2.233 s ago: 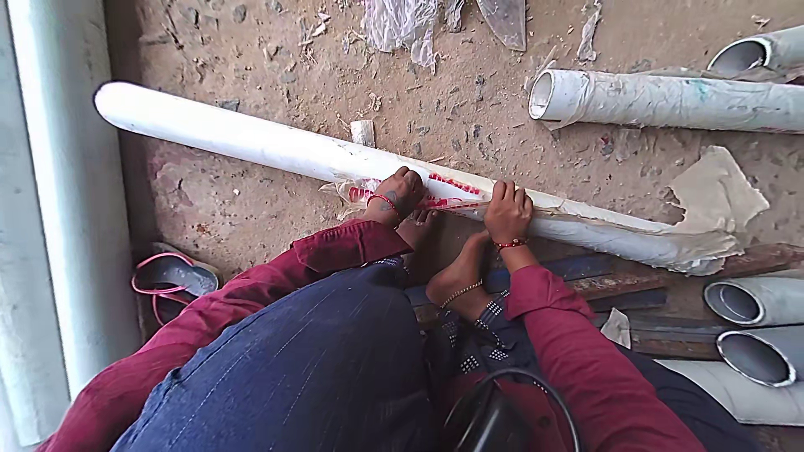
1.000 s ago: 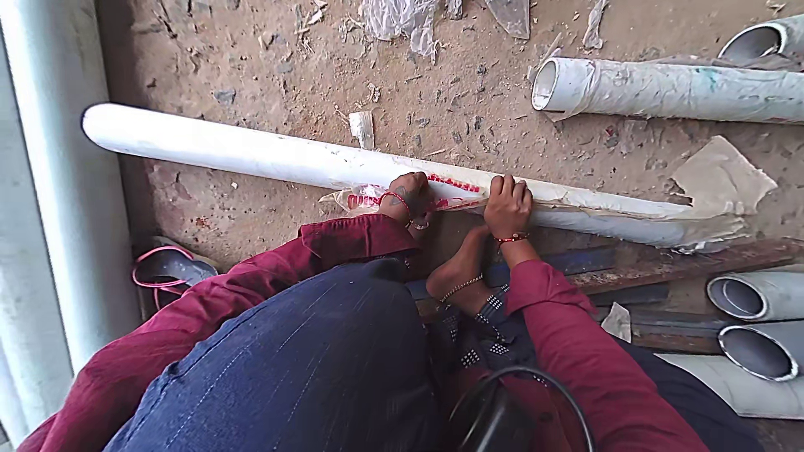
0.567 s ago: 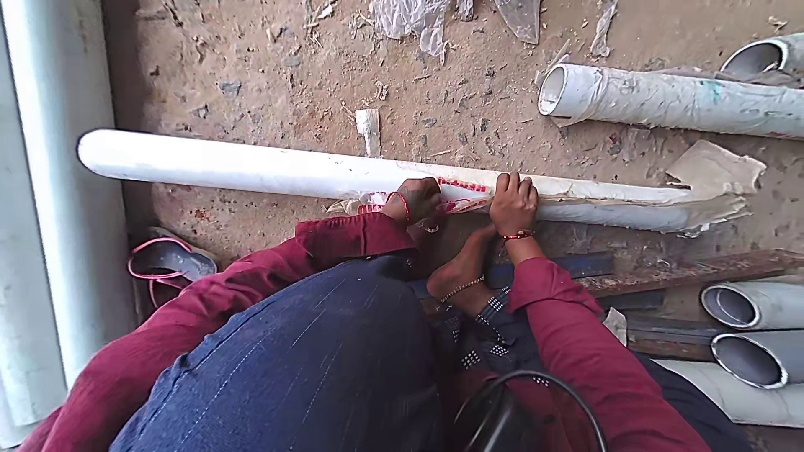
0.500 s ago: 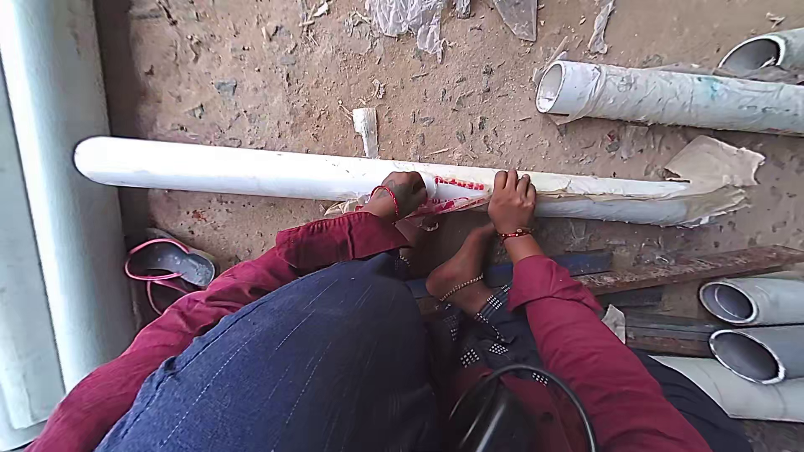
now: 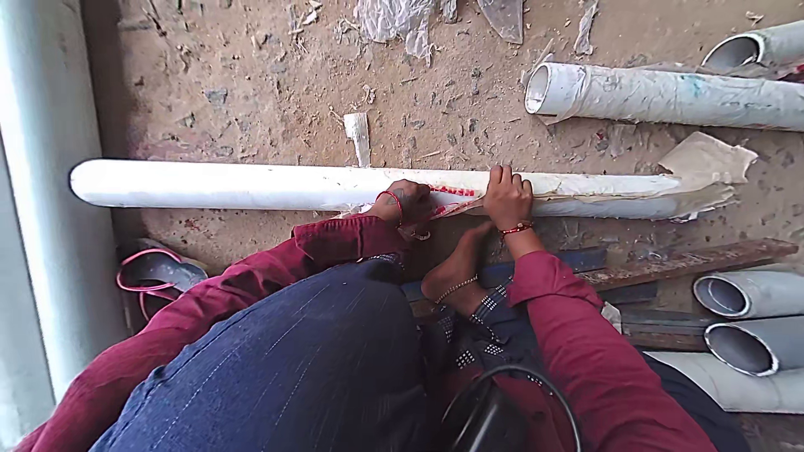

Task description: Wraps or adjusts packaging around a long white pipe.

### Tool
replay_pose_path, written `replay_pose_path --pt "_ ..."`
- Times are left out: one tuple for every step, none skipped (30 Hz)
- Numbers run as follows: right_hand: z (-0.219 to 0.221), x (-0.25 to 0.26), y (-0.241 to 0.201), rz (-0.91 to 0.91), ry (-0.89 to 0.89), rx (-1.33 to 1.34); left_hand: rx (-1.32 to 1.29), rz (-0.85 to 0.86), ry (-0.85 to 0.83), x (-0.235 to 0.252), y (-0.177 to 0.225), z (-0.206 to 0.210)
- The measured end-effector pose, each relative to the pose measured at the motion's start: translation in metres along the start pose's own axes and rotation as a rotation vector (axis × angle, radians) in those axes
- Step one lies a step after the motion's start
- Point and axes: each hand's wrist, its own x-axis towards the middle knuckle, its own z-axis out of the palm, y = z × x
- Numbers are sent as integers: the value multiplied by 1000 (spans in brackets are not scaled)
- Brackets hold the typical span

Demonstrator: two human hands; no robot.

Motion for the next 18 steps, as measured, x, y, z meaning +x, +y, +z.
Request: replay_pose_path --pt "1 7 8 18 0 41 -2 22 12 1 -3 1" --pt "2 13 16 51 -9 97 -3 35 14 1 -5 2" --pt "5 15 21 93 -28 160 0 43 11 0 -7 3" --pt "9 15 24 136 -43 212 16 85 56 -1 -15 8" --pt "11 15 25 174 -56 242 9 88 77 -1 -18 11" --pt "10 16 23 199 -76 252 9 90 129 -1 -19 17" --pt "7 17 20 212 -102 240 6 67 165 -1 -16 23" --pt "7 19 16 219 -120 219 7 38 188 -2 -10 26" --pt "10 20 13 221 -127 204 -4 -24 161 -4 -1 24" --pt "13 20 12 227 -137 193 19 -25 183 -3 -2 28" --pt "13 21 13 242 -168 202 35 -16 190 0 -4 31" --pt "9 25 13 261 -210 227 59 24 213 5 -8 35" --pt "3 28 14 277 -258 250 63 34 200 7 -5 34" --pt "-1 31 13 288 -296 267 74 11 142 6 -1 31" --pt "-8 33 11 301 -352 284 67 -78 6 4 10 20" --pt "-13 36 10 310 -398 300 71 -141 -88 4 17 11" --pt "-18 39 10 318 -447 307 91 -184 -157 6 20 4" --pt "-21 41 11 315 -481 308 124 -223 -216 8 21 -2"
